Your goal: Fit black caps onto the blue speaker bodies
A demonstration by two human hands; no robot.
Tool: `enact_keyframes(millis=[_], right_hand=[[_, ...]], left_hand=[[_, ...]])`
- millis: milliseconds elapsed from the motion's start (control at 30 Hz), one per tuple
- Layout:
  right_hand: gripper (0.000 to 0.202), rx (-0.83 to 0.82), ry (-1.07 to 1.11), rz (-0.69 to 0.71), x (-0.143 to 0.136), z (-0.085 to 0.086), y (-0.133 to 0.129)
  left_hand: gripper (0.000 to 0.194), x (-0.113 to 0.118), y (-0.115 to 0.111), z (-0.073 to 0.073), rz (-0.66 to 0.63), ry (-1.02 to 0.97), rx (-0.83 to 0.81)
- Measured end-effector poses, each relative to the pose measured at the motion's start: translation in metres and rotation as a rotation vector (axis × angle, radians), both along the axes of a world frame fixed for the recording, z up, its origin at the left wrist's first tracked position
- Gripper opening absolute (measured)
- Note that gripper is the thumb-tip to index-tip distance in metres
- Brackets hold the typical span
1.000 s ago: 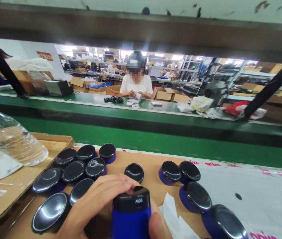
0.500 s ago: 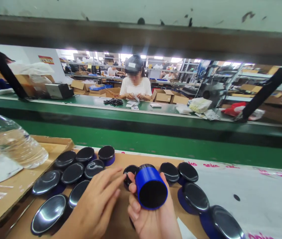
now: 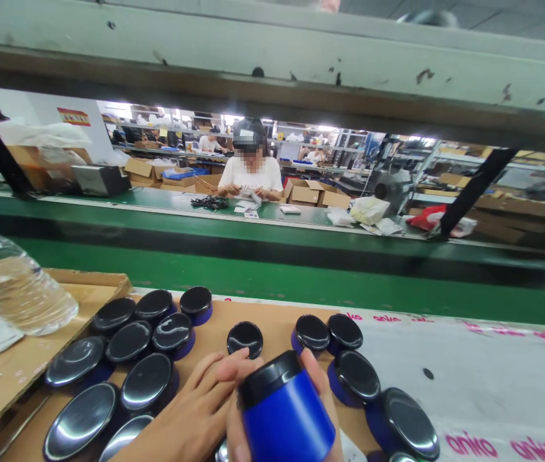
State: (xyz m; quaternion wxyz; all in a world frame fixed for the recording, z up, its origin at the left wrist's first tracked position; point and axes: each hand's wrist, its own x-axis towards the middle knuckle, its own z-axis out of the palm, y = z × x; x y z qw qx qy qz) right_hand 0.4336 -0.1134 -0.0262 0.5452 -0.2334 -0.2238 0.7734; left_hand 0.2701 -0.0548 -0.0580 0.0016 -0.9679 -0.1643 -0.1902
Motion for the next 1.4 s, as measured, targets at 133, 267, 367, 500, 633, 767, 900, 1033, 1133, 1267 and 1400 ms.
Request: enact_keyframes(millis=[133,267,367,500,633,767,900,1033,1133,1267,1400], right_hand=[[0.085,0.051,-0.14,0.023,0.002,-0.011,-0.001],[0.083,0.05,-0.35,-0.194,-0.003,-0.007,0.004],[0.073,0.036,-0.805,-0.65,-0.001,0.0,0.021],[0.066,0.143,-1.122,-0.783,0.016,0.005,0.066],[0.036,0.176,-1.385,-0.657,0.03,-0.002,0.125],[0.032,0.103,-1.466,-0.643,0.036,-0.017,0.173],[0.034,0.083,-1.368,-0.622,0.038,-0.021,0.193],[0.032,0.182,-1.099,-0.53,0.034,-0.004,0.182],[0.041,0.369,-0.758,-0.353,0.026,0.025,0.153],[0.059,0.583,-0.354,0.014,0.012,0.064,0.103],[0.049,0.678,-0.145,0.301,0.001,0.084,0.072]], left_hand=[[0.045,0.001,-0.002,-0.003,-0.024,-0.05,-0.165],[0.027,0.003,-0.004,-0.008,0.035,-0.128,-0.342],[0.02,-0.006,-0.008,0.005,0.089,-0.201,-0.47],[0.041,-0.022,-0.01,0.033,0.113,-0.368,-0.677],[0.046,-0.027,-0.006,0.05,0.117,-0.68,-1.162],[0.04,-0.025,-0.004,0.057,0.18,-1.105,-1.705],[0.035,-0.025,-0.004,0.058,0.122,-1.305,-1.89],[0.03,-0.024,-0.004,0.06,0.164,-1.471,-1.91],[0.026,-0.022,-0.003,0.067,0.284,-1.582,-1.897],[0.024,-0.019,0.0,0.078,0.436,-1.712,-1.91],[0.021,-0.016,0.002,0.082,0.535,-1.702,-1.901]])
